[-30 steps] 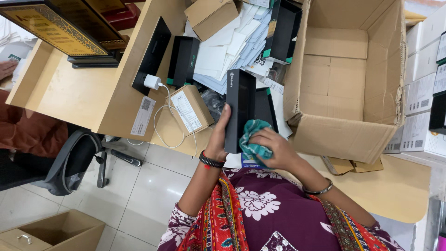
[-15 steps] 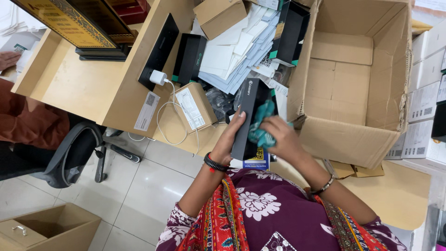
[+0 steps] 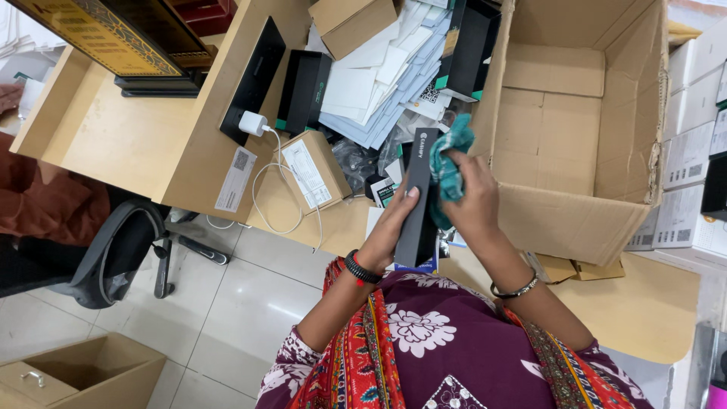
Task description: The person wipes different sides of black-and-green product boxes and brown cardboard shipping boxes using a cloth, then places them into a larger shipping carton or onto the desk.
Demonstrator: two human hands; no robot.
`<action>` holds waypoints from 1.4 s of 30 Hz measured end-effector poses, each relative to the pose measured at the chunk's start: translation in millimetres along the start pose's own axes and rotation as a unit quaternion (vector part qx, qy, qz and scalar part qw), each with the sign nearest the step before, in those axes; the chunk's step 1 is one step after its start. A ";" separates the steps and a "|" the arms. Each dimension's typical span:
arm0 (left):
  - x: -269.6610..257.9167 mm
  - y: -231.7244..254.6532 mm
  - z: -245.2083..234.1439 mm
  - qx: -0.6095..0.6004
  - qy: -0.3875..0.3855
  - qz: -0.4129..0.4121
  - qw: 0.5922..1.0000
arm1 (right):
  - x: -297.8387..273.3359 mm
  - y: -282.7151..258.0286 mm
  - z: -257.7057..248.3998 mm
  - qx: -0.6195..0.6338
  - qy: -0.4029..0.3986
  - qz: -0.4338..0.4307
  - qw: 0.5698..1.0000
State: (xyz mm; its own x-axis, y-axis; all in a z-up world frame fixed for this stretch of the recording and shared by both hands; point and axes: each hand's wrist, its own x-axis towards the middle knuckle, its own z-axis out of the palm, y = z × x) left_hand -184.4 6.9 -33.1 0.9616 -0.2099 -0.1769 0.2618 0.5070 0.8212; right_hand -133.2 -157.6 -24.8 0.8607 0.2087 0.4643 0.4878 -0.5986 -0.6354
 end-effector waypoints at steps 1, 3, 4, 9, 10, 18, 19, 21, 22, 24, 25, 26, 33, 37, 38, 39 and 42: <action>1.8 1.1 -5.4 0.026 0.004 0.027 0.999 | -5.0 0.9 2.7 -0.025 -0.022 0.010 0.999; 6.5 2.4 -17.8 0.064 -0.007 0.099 0.993 | -25.9 4.7 6.5 0.012 -0.107 0.025 0.994; 10.4 5.4 -25.3 0.083 -0.009 0.140 0.987 | -35.8 9.3 10.4 0.033 -0.150 0.028 0.988; 19.8 25.1 -54.9 0.028 0.108 0.146 0.983 | -84.7 57.4 24.2 0.221 -0.276 0.099 0.930; 19.0 27.6 -58.3 -0.006 0.137 0.137 0.981 | -91.0 68.8 21.7 0.197 -0.288 0.151 0.925; 18.0 14.8 -75.6 -0.173 0.193 0.104 0.960 | -102.1 99.8 26.0 -0.085 -0.403 0.093 0.906; 17.5 11.2 -74.4 -0.185 0.198 0.100 0.957 | -94.9 94.1 33.8 -0.057 -0.383 0.117 0.915; 11.8 4.0 -70.1 -0.226 0.158 0.080 0.958 | -79.4 83.7 51.0 0.001 -0.302 0.178 0.937; 10.1 3.3 -66.7 -0.246 0.136 0.071 0.957 | -69.0 80.8 63.0 -0.028 -0.302 0.185 0.935; 3.9 7.6 -59.7 -0.287 0.060 0.072 0.953 | -53.2 83.9 83.5 -0.086 -0.300 0.198 0.929; 1.0 11.1 -55.9 -0.306 0.022 0.072 0.949 | -49.0 91.3 91.1 -0.104 -0.323 0.197 0.920; -2.1 14.1 -52.1 -0.308 -0.016 0.089 0.947 | -46.3 100.0 102.0 -0.121 -0.348 0.195 0.909; -19.6 17.0 -79.2 -0.262 0.036 0.157 0.952 | -62.4 139.5 114.5 -0.075 -0.253 0.218 0.940; -15.6 -5.4 -99.1 -0.300 0.049 0.157 0.940 | -51.4 129.3 68.9 0.260 -0.185 0.257 0.912; -14.8 -10.3 -102.8 -0.300 0.059 0.153 0.940 | -49.6 123.4 53.5 0.388 -0.172 0.284 0.860; -13.5 -16.0 -105.0 -0.301 0.070 0.149 0.939 | -46.3 117.5 36.9 0.482 -0.155 0.307 0.806; -5.4 -37.7 -105.6 -0.331 0.098 0.117 0.931 | -38.1 98.4 -3.5 0.655 -0.116 0.350 0.659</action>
State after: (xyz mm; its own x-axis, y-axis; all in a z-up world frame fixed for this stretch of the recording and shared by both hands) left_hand -190.7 77.2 -120.5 0.9784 0.0941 -0.1842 -0.0248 0.9375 0.3472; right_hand -118.5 -227.1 -102.9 0.8665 0.4394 -0.2368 -0.4652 0.5390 -0.7022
